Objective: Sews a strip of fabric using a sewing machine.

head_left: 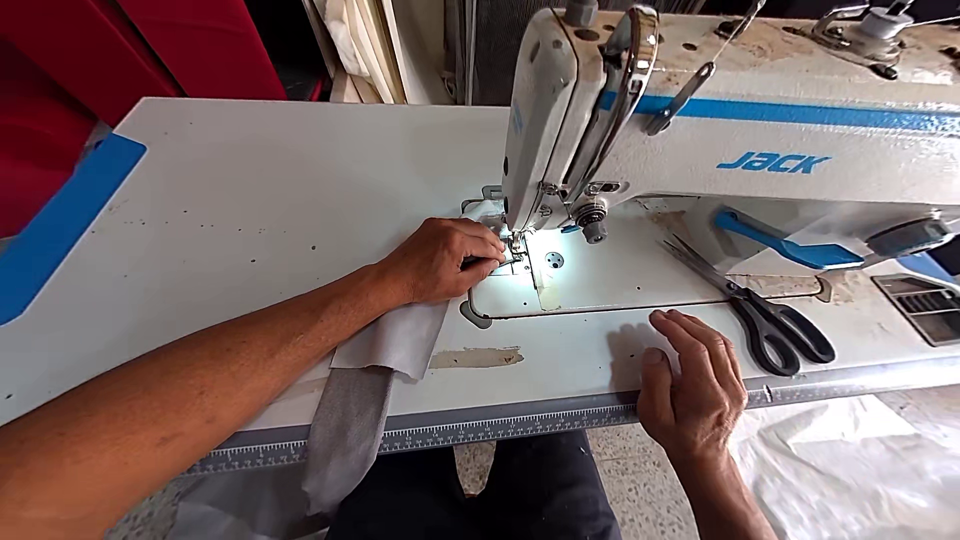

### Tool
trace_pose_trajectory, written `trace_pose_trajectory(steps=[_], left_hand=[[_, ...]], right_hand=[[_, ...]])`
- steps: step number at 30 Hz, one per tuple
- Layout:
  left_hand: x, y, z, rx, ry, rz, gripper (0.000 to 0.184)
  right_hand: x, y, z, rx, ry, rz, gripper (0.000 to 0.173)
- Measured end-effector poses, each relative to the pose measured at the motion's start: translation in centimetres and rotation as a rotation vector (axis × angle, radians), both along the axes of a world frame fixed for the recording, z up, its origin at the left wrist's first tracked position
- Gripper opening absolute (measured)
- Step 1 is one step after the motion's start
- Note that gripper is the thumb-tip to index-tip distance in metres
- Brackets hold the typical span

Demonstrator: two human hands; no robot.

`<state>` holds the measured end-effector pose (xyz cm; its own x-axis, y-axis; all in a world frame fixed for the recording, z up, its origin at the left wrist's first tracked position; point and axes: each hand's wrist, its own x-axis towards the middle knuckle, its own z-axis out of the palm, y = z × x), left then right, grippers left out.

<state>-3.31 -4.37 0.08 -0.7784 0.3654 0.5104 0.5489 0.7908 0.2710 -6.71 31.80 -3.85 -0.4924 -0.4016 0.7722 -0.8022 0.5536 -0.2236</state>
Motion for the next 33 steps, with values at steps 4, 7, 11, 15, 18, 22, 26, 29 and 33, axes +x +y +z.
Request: trace_pose_trajectory(steps=[4, 7, 11, 15, 18, 22, 26, 29, 33], left_hand=[[-0.2, 0.1, 0.0, -0.003, 0.006, 0.014, 0.027], [-0.3, 0.2, 0.0, 0.011, 0.017, 0.019, 0.026], [-0.3, 0.2, 0.0, 0.008, -0.005, 0.035, 0.027], [-0.1, 0.3, 0.2, -0.002, -0.009, 0.038, 0.028], [-0.2, 0.4, 0.0, -0.003, 0.010, 0.047, 0.029], [-0.2, 0.4, -0.1, 0.011, 0.012, 0.073, 0.029], [0.0, 0.3, -0.2, 0.030, -0.016, 0.079, 0.027], [0.0, 0.1, -0.1, 0.029, -0.024, 0.077, 0.027], [0.1, 0.3, 0.0, 0.039, -0.024, 0.075, 0.025]], right_hand=[[-0.1, 0.1, 0.0, -0.007, 0.007, -0.002, 0.040], [-0.2, 0.0, -0.1, -0.025, 0.013, -0.006, 0.041], [-0.2, 0.0, -0.1, 0.009, -0.024, -0.014, 0.043], [-0.2, 0.0, 0.0, 0.025, -0.055, -0.006, 0.039], [-0.2, 0.0, -0.1, 0.024, -0.052, 0.003, 0.034], [0.3, -0.4, 0.3, -0.023, -0.084, 0.043, 0.027], [1.3, -2.6, 1.4, -0.049, -0.241, 0.085, 0.028], [0.9, -5.2, 2.7, -0.007, -0.408, 0.049, 0.029], [-0.1, -6.5, 3.4, -0.024, -0.462, 0.057, 0.028]])
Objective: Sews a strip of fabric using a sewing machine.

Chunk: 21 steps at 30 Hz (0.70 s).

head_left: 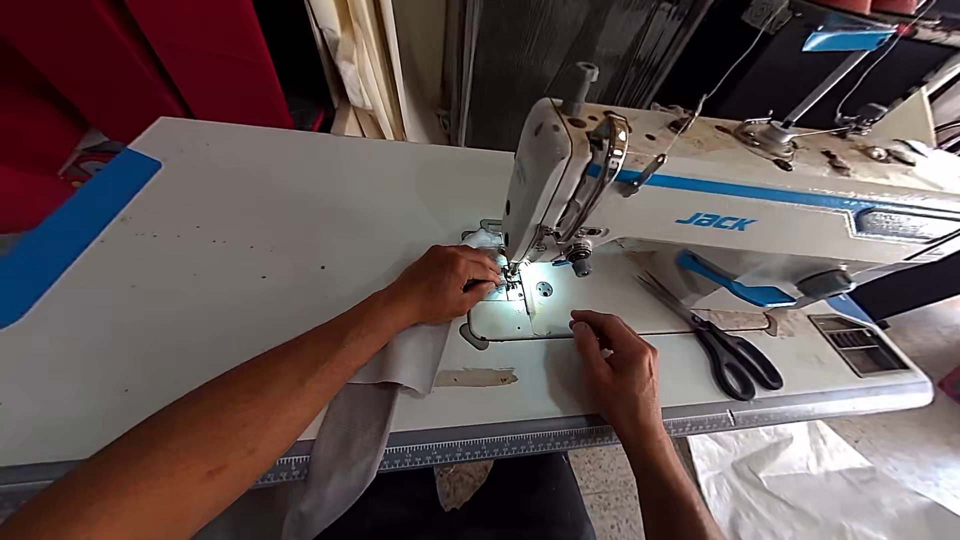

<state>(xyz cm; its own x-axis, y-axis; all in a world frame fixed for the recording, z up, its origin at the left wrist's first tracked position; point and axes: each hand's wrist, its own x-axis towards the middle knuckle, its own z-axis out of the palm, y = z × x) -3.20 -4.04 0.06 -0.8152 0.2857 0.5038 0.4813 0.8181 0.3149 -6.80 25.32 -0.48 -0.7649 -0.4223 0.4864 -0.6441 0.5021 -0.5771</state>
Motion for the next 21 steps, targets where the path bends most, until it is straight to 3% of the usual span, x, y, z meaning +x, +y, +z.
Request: trace_pose_trajectory(steps=[6, 9, 11, 13, 15, 17, 18, 19, 21], left_hand=[[-0.1, 0.0, -0.1, 0.007, -0.007, -0.020, 0.024], [-0.2, -0.1, 0.0, 0.004, 0.014, -0.027, 0.024], [-0.1, -0.2, -0.1, -0.001, 0.011, -0.027, 0.024], [0.0, -0.1, -0.1, 0.001, -0.008, -0.015, 0.024], [-0.1, -0.1, -0.2, 0.008, -0.007, -0.005, 0.025], [-0.2, -0.1, -0.2, 0.025, -0.015, 0.001, 0.024], [-0.3, 0.0, -0.2, 0.032, -0.023, 0.013, 0.023], [-0.4, 0.0, -0.1, 0.041, -0.032, 0.030, 0.023], [-0.4, 0.3, 0.1, 0.060, -0.053, 0.061, 0.022]], right_hand=[[-5.1, -2.8, 1.1, -0.077, 0.054, 0.187, 0.030], [-6.6, -5.1, 1.3, -0.114, 0.208, 0.159, 0.026], [-5.6, -4.9, 1.6, -0.095, 0.172, 0.129, 0.031], [-2.4, -2.4, 2.3, -0.134, -0.021, 0.195, 0.039], [2.2, 1.6, 1.4, -0.297, -0.322, 0.399, 0.044], [6.2, 5.8, -1.8, -0.380, -0.712, 0.646, 0.042], [7.4, 7.5, -4.4, -0.430, -0.918, 0.674, 0.039], [8.1, 8.5, -7.3, -0.496, -1.098, 0.574, 0.039], [8.5, 8.9, -12.2, -0.722, -1.349, 0.183, 0.044]])
